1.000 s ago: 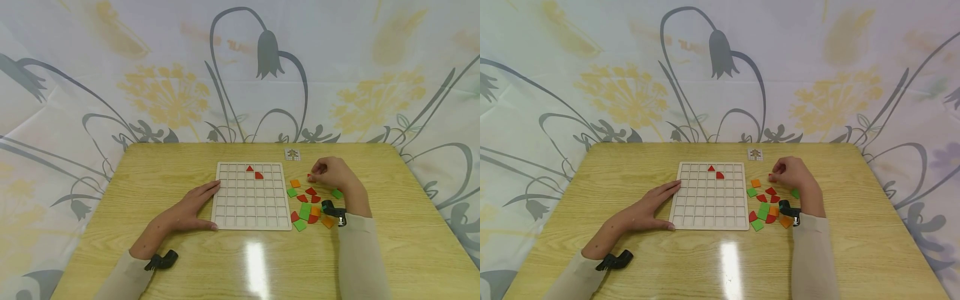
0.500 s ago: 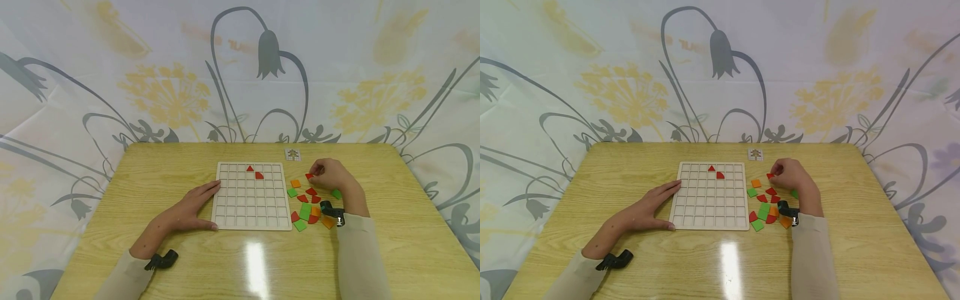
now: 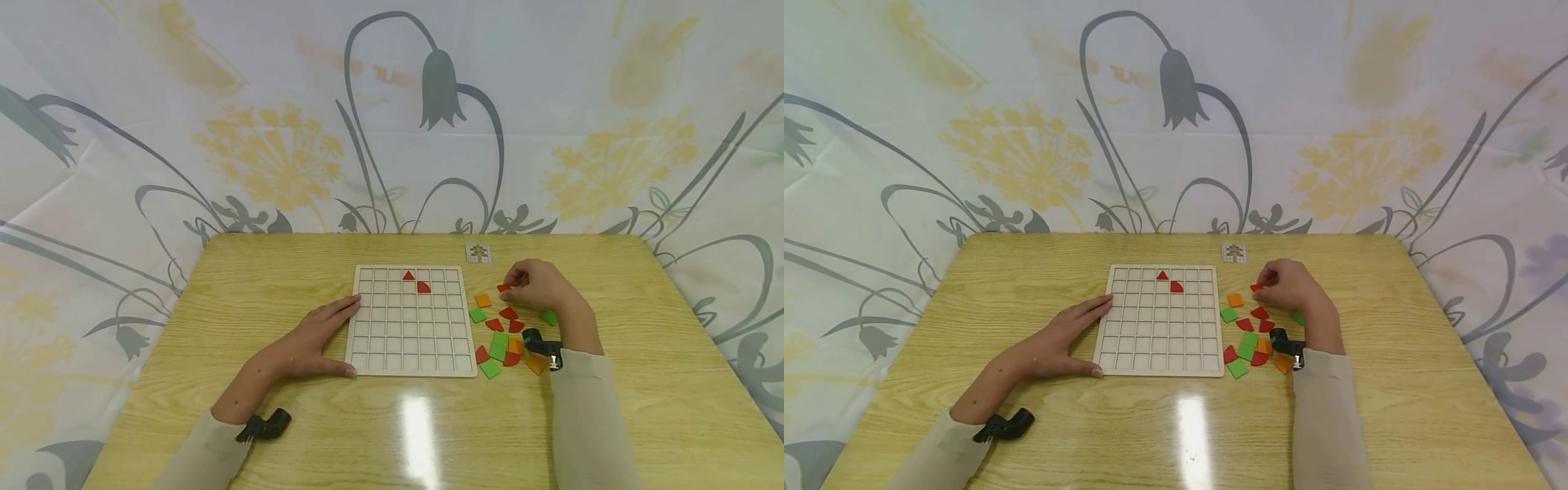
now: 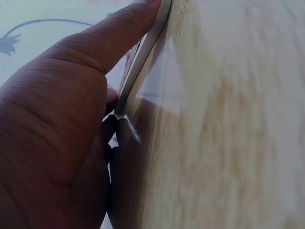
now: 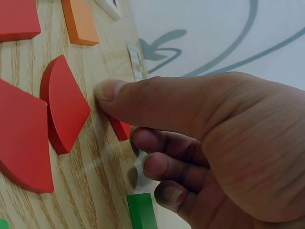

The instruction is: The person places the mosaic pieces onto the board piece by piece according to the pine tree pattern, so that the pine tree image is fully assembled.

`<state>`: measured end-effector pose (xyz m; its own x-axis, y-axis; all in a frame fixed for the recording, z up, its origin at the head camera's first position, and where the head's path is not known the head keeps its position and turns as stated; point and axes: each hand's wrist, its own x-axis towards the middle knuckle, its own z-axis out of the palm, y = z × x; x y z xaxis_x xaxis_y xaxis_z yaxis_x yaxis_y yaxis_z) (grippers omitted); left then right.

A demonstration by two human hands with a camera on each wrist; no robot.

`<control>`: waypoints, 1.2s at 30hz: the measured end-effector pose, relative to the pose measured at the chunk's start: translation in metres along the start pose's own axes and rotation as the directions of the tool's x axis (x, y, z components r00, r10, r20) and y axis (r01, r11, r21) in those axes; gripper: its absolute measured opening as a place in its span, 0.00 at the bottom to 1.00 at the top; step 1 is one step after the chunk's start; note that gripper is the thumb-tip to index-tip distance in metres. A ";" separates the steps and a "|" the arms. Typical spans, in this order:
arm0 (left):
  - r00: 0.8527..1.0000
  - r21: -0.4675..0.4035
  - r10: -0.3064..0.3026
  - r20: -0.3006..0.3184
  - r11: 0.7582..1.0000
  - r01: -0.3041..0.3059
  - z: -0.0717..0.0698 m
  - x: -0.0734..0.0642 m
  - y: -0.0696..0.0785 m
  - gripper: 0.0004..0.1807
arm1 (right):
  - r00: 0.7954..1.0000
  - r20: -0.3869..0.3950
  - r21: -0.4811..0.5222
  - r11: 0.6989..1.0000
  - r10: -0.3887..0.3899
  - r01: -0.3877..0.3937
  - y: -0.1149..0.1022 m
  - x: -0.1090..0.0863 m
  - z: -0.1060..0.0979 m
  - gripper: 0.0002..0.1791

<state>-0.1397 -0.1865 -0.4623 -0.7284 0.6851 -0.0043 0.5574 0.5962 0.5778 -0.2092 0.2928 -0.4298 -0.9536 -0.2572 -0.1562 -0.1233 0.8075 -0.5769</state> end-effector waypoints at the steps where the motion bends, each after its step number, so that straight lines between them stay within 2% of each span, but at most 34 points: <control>1: 1.000 -0.001 0.000 0.000 1.000 0.000 0.000 0.000 0.000 0.64 | 1.000 0.001 0.002 1.000 -0.001 0.001 0.000 0.000 0.000 0.12; 10: 1.000 0.009 -0.010 0.000 1.000 0.010 0.000 0.001 0.000 0.65 | 1.000 0.010 0.063 0.998 -0.022 0.021 -0.003 0.000 0.000 0.10; 17: 1.000 0.019 -0.009 -0.002 1.000 0.009 0.001 0.001 0.000 0.65 | 0.995 -0.015 0.113 0.989 -0.096 0.097 -0.006 0.004 0.002 0.06; 24: 1.000 0.020 0.003 -0.006 1.000 -0.002 0.001 0.001 -0.001 0.65 | 0.990 -0.039 0.129 0.982 -0.134 0.138 -0.022 0.008 0.003 0.04; 31: 1.000 0.011 -0.001 -0.003 1.000 0.001 0.000 0.001 -0.002 0.65 | 0.976 -0.088 0.227 0.950 -0.199 0.214 -0.041 0.014 0.011 0.08; 36: 1.000 0.004 -0.007 0.004 1.000 0.007 0.000 0.001 -0.002 0.65 | 0.963 -0.097 0.238 0.933 -0.252 0.269 -0.053 0.017 0.018 0.10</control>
<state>-0.1414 -0.1870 -0.4635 -0.7308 0.6825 -0.0114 0.5540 0.6028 0.5743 -0.2138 0.2360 -0.4163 -0.9138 -0.3996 0.0731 -0.3057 0.5581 -0.7714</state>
